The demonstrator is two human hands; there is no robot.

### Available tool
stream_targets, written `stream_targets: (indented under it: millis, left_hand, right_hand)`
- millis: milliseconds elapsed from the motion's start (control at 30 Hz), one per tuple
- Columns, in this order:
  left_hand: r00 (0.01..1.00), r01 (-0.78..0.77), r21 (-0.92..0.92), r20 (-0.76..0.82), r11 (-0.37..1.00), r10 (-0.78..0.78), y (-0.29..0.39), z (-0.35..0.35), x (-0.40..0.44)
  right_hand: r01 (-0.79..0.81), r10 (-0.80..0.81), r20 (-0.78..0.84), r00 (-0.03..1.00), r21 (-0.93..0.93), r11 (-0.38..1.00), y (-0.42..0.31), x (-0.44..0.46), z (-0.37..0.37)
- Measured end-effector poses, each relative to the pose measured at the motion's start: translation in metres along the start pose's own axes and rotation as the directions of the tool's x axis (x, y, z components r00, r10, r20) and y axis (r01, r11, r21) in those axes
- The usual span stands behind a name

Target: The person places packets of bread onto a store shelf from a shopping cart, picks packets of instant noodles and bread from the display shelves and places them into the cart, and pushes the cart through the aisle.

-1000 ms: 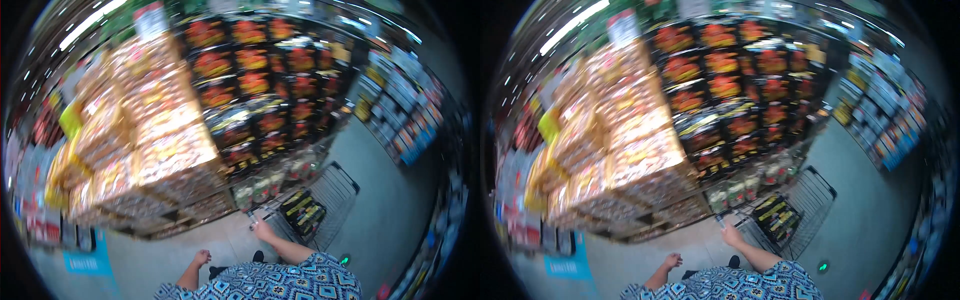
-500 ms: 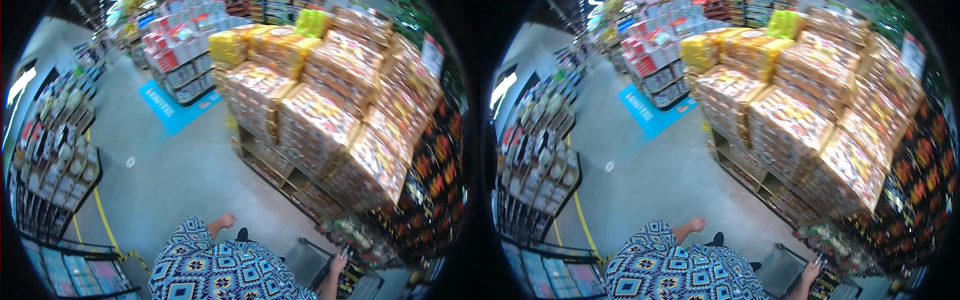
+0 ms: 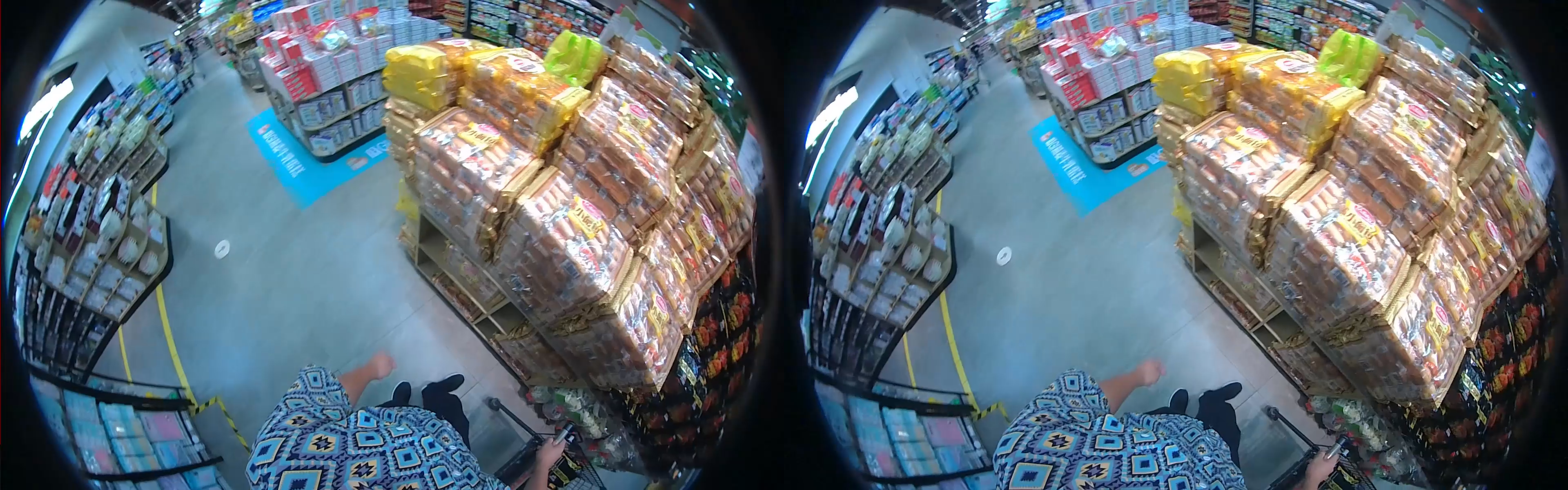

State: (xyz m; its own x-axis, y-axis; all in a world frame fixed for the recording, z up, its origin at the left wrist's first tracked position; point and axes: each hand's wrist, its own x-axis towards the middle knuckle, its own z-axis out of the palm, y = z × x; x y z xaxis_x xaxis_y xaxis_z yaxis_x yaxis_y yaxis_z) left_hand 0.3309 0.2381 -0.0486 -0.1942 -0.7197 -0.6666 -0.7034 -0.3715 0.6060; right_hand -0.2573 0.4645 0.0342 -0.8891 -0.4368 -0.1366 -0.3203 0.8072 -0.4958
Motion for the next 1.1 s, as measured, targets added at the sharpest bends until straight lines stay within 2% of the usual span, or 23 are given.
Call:
stream_targets:
  millis: [100, 133, 233, 333, 467, 500, 533, 667, 733, 800, 867, 967, 1100]
  left_hand:
    - [0.999, 0.02, -0.046, 0.041, 0.999, -0.018, 0.015, 0.0, 0.014]
    - [0.997, 0.054, -0.072, 0.058, 0.996, -0.05, 0.022, -0.001, 0.02]
    - [0.995, 0.08, -0.104, 0.069, 0.991, -0.073, 0.045, -0.006, 0.042]
    - [0.99, 0.064, -0.043, 0.131, 0.997, -0.057, 0.079, -0.017, 0.065]
    - [0.993, 0.037, 0.024, 0.114, 0.999, -0.04, 0.122, -0.02, 0.102]
    - [0.99, 0.058, -0.016, 0.127, 0.998, -0.055, 0.136, -0.022, 0.111]
    - [0.988, 0.077, -0.055, 0.138, 0.996, -0.069, 0.151, -0.022, 0.12]
    - [0.984, 0.022, -0.049, 0.179, 0.999, -0.013, 0.202, -0.012, 0.147]
    - [0.974, -0.089, -0.042, 0.206, 0.995, 0.096, 0.22, -0.001, 0.156]
    - [0.965, -0.105, -0.087, 0.232, 0.991, 0.122, 0.232, 0.004, 0.164]
    - [0.946, -0.137, -0.122, 0.278, 0.983, 0.166, 0.241, 0.01, 0.18]
    - [0.943, -0.12, -0.144, 0.292, 0.982, 0.158, 0.24, 0.006, 0.202]
    - [0.95, -0.093, 0.023, 0.301, 0.995, 0.082, 0.251, -0.026, 0.221]
  right_hand:
    - [-0.084, 0.073, 0.085, 0.994, 0.13, 0.988, -0.088, -0.039, -0.03]
    - [-0.1, 0.091, 0.072, 0.993, 0.139, 0.985, -0.079, -0.031, -0.022]
    - [0.038, -0.041, 0.006, 0.999, 0.249, 0.968, -0.046, -0.012, 0.017]
    - [-0.018, -0.006, 0.079, 0.997, 0.298, 0.954, -0.08, -0.021, 0.014]
    - [-0.085, 0.022, 0.131, 0.991, 0.496, 0.864, -0.071, -0.01, 0.044]
    - [0.051, -0.082, 0.064, 0.995, 0.386, 0.921, -0.066, -0.008, 0.052]
    - [-0.149, 0.022, 0.221, 0.975, 0.576, 0.804, -0.063, -0.003, 0.06]
    - [-0.128, 0.018, 0.205, 0.979, 0.534, 0.836, -0.1, -0.003, 0.072]
    - [-0.208, 0.066, 0.261, 0.963, 0.565, 0.799, -0.111, -0.003, 0.074]
    - [-0.209, 0.046, 0.276, 0.96, 0.598, 0.774, -0.11, -0.001, 0.082]
    - [-0.237, 0.054, 0.286, 0.957, 0.659, 0.714, -0.148, -0.011, 0.074]
    - [-0.262, 0.092, 0.286, 0.954, 0.643, 0.72, -0.187, -0.019, 0.07]
    - [-0.251, 0.102, 0.27, 0.957, 0.605, 0.756, -0.218, -0.025, 0.074]
